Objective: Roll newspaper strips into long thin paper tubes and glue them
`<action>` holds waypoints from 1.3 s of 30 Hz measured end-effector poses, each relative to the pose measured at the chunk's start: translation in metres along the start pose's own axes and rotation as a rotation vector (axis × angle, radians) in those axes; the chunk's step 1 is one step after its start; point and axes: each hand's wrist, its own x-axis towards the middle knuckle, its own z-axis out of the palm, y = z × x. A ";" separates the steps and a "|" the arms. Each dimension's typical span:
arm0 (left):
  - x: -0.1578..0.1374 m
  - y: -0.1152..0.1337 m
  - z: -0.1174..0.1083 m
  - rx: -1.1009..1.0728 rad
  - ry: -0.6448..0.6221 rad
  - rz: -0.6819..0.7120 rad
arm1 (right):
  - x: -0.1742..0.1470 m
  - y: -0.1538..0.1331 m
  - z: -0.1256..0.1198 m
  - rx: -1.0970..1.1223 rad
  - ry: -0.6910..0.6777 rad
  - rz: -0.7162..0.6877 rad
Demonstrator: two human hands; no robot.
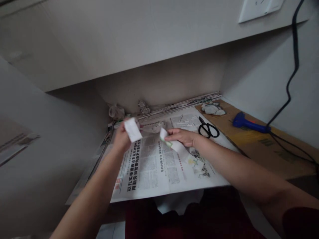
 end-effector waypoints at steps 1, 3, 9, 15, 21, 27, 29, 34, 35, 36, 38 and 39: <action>0.004 0.010 -0.005 -0.136 0.054 0.009 | -0.008 -0.002 0.009 0.011 -0.168 0.042; 0.008 0.029 -0.013 -0.312 0.103 0.030 | -0.022 -0.004 0.027 -0.001 -0.452 0.107; 0.006 0.063 -0.019 -0.338 0.128 0.169 | -0.046 0.006 0.070 -0.103 -1.010 0.383; -0.004 0.094 -0.003 -0.487 -0.015 0.028 | -0.042 0.009 0.068 -0.235 -0.957 0.508; -0.017 0.121 0.027 -0.553 -0.139 -0.020 | -0.040 0.007 0.060 -0.253 -0.844 0.540; -0.027 0.158 0.048 -0.715 -0.240 -0.066 | -0.031 0.021 0.058 -0.450 -1.061 0.605; -0.032 0.169 0.053 -0.705 -0.258 -0.074 | -0.028 0.017 0.053 -0.591 -1.021 0.594; -0.046 0.179 0.067 -0.631 -0.332 -0.077 | -0.024 0.010 0.042 -0.592 -0.904 0.463; -0.048 0.177 0.069 -0.614 -0.356 -0.068 | -0.024 0.010 0.041 -0.563 -0.880 0.437; -0.049 0.173 0.072 -0.583 -0.382 -0.055 | -0.023 0.011 0.040 -0.530 -0.852 0.405; -0.049 0.160 0.076 -0.473 -0.447 -0.019 | -0.022 0.012 0.038 -0.448 -0.804 0.317; -0.048 0.152 0.077 -0.410 -0.498 -0.023 | -0.022 0.011 0.036 -0.405 -0.789 0.268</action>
